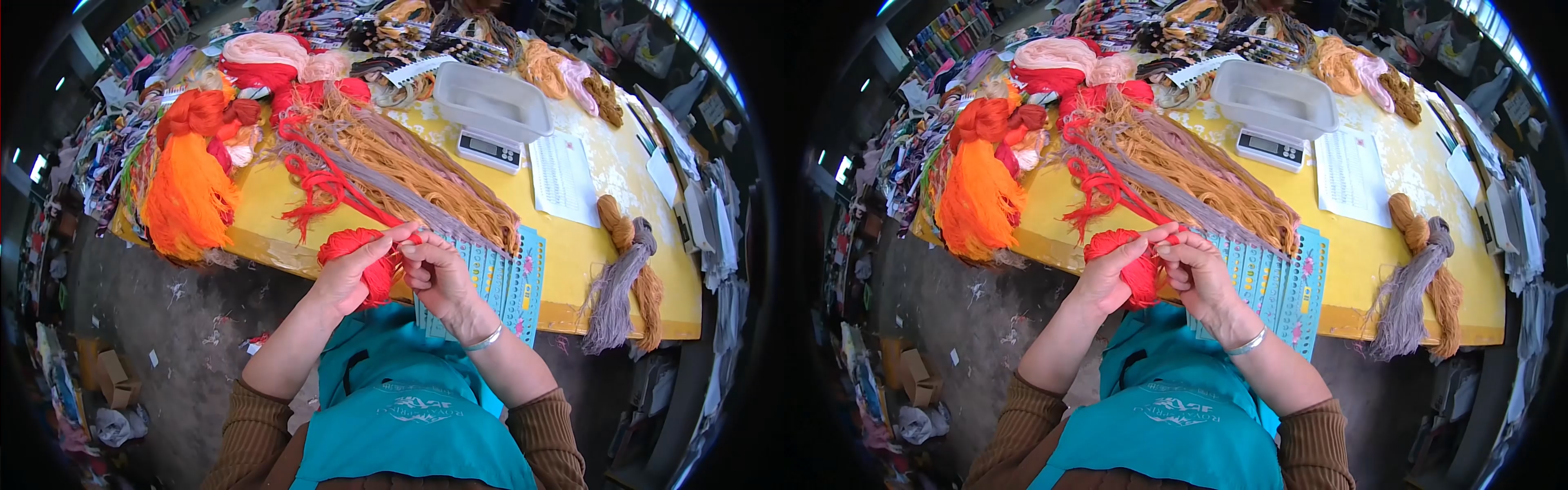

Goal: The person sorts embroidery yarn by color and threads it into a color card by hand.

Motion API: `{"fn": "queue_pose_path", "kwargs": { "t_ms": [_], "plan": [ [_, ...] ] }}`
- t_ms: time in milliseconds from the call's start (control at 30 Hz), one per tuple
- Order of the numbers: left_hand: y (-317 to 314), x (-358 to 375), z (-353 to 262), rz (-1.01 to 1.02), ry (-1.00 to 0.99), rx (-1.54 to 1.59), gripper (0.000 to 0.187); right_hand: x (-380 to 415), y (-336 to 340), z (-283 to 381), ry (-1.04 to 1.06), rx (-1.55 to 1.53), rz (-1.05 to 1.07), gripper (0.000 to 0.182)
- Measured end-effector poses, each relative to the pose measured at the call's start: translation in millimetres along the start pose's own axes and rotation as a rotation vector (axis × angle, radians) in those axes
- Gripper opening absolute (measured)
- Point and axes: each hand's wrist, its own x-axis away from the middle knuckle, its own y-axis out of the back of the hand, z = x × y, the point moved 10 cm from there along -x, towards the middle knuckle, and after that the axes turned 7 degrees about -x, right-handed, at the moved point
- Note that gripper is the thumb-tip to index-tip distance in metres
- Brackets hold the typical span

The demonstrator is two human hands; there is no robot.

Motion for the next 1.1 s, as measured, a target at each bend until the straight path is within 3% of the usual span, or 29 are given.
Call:
{"fn": "queue_pose_path", "kwargs": {
  "t_ms": [67, 167, 267, 333, 367, 400, 467, 500, 567, 600, 667, 700, 733, 833, 867, 933, 967, 1000, 1033, 1100],
  "plan": [
    [4.3, -0.8, -4.0, 0.005, -0.048, 0.081, 0.036, -0.8, -2.1, -0.8, -0.014, -0.005, 0.013, 0.009],
    [7.3, 1.6, -6.7, -0.065, -0.032, 0.072, 0.031, 1.0, -8.1, 9.0, 0.051, 0.042, -0.003, 0.007],
    [17.2, 4.2, -7.0, -0.074, -0.030, -0.045, 0.029, 9.5, -27.0, 20.6, -0.027, 0.240, 0.014, 0.003],
    [25.5, 10.4, -9.5, -0.127, 0.053, -0.087, 0.028, 19.5, -33.5, 24.3, -0.127, 0.764, 0.043, 0.005],
    [28.3, 13.5, -13.1, -0.153, 0.110, -0.103, 0.027, 18.3, -39.4, 30.9, -0.014, 1.001, 0.144, 0.011],
    [30.3, 18.4, -25.6, -0.129, 0.093, -0.211, 0.026, 18.6, -34.6, 34.4, -0.016, 0.999, 0.139, 0.011],
    [50.6, 30.7, -46.9, -0.049, -0.002, -0.279, 0.025, 26.0, -57.9, 64.7, 0.385, 1.370, 0.273, 0.011],
    [75.5, 41.5, -55.5, -0.160, -0.005, -0.169, 0.024, 27.0, -56.4, 76.9, 0.344, 1.414, 0.217, 0.011],
    [122.7, 64.0, -90.6, -0.194, -0.245, 0.057, 0.019, 32.5, -53.2, 102.7, 0.464, 0.967, 0.290, 0.010],
    [151.1, 81.4, -112.9, -0.386, -0.394, 0.008, 0.019, 33.0, -43.7, 115.8, 0.447, 0.825, 0.269, 0.015],
    [198.9, 106.5, -122.2, -0.147, -0.389, 0.878, 0.024, 30.8, -23.7, 145.3, 0.393, 0.124, 0.258, 0.019],
    [237.4, 131.7, -133.8, -0.201, -0.474, 0.763, 0.027, 31.7, 2.5, 168.6, 0.405, 0.012, 0.125, 0.018],
    [271.8, 160.2, -145.2, -0.254, -0.558, 0.646, 0.030, 36.8, 21.1, 201.5, 0.475, -0.009, 0.157, 0.020],
    [353.3, 247.6, -160.6, -0.544, -0.675, 0.614, 0.031, 84.6, 99.1, 331.2, 0.730, 0.198, -0.067, 0.022],
    [372.7, 274.3, -166.6, -0.625, -0.721, 0.574, 0.030, 120.1, 133.4, 378.9, 0.872, 0.243, -0.307, 0.017],
    [396.6, 319.3, -179.9, -0.765, -0.786, 0.535, 0.029, 204.2, 203.0, 486.8, 1.146, 0.364, -0.470, 0.015],
    [413.7, 335.8, -188.0, -0.709, -0.817, 0.520, 0.027, 262.6, 265.6, 562.5, 1.345, 0.302, -0.650, 0.016],
    [411.8, 337.7, -188.3, -0.711, -0.818, 0.524, 0.027, 321.0, 267.0, 586.3, 1.516, 0.355, -0.891, 0.014],
    [406.9, 346.9, -195.3, -0.766, -0.879, 0.501, 0.027, 354.9, 230.3, 566.3, 1.651, 0.430, -0.995, 0.011],
    [378.4, 343.2, -206.8, -0.816, -0.937, 0.476, 0.027, 393.4, 224.5, 589.2, 1.668, 0.548, -0.976, 0.014]
  ]
}}
